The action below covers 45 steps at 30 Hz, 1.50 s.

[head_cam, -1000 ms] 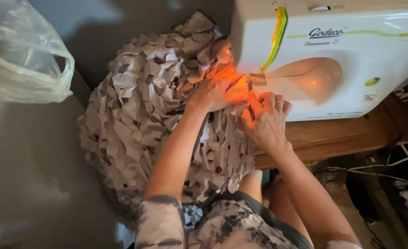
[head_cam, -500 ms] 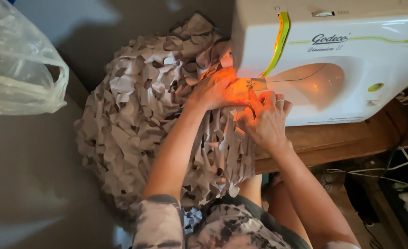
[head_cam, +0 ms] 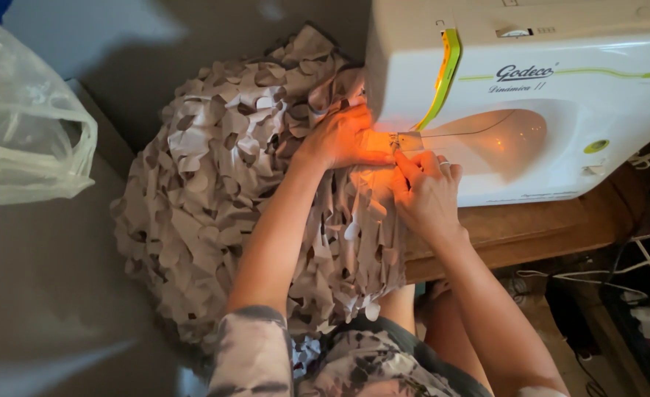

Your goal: Sewing a large piece of textured camouflage fabric using a sewing machine and a metal guiding tool.

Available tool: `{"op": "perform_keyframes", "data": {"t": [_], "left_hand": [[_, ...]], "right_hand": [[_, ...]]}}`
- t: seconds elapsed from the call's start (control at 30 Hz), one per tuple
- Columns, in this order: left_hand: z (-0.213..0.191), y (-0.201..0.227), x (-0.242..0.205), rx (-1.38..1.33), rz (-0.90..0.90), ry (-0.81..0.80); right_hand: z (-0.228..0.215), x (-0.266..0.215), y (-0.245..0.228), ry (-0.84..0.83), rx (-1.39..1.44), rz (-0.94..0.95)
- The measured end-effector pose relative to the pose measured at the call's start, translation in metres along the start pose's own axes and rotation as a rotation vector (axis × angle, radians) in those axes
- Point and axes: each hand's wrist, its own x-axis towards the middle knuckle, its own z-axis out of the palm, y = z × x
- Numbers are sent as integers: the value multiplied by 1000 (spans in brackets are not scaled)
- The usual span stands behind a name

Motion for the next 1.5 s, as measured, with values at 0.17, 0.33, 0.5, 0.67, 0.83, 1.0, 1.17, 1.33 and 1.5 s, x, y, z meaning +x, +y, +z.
{"op": "perform_keyframes", "data": {"t": [0.17, 0.33, 0.5, 0.67, 0.83, 1.0, 1.17, 1.33, 1.5], "left_hand": [[8, -10, 5, -1, 21, 3], [10, 20, -12, -256, 205, 191], [50, 139, -88, 244, -139, 442], [102, 207, -172, 111, -371, 267], [117, 215, -197, 150, -415, 307], [115, 212, -189, 382, -370, 394], [120, 209, -213, 290, -443, 405], [126, 232, -224, 187, -544, 266], [97, 250, -205, -170, -463, 317]], "right_hand": [[1, -26, 8, -86, 124, 261], [-53, -30, -14, -289, 670, 738], [-31, -78, 9, -298, 1368, 1015], [-91, -69, -22, -489, 1578, 934], [-110, -94, 12, -761, 1387, 952], [-173, -72, 0, -568, 1059, 338], [-161, -117, -7, -468, 1365, 531], [-143, -177, 33, -679, 2284, 434], [-236, -129, -21, -886, 990, 310]]}}
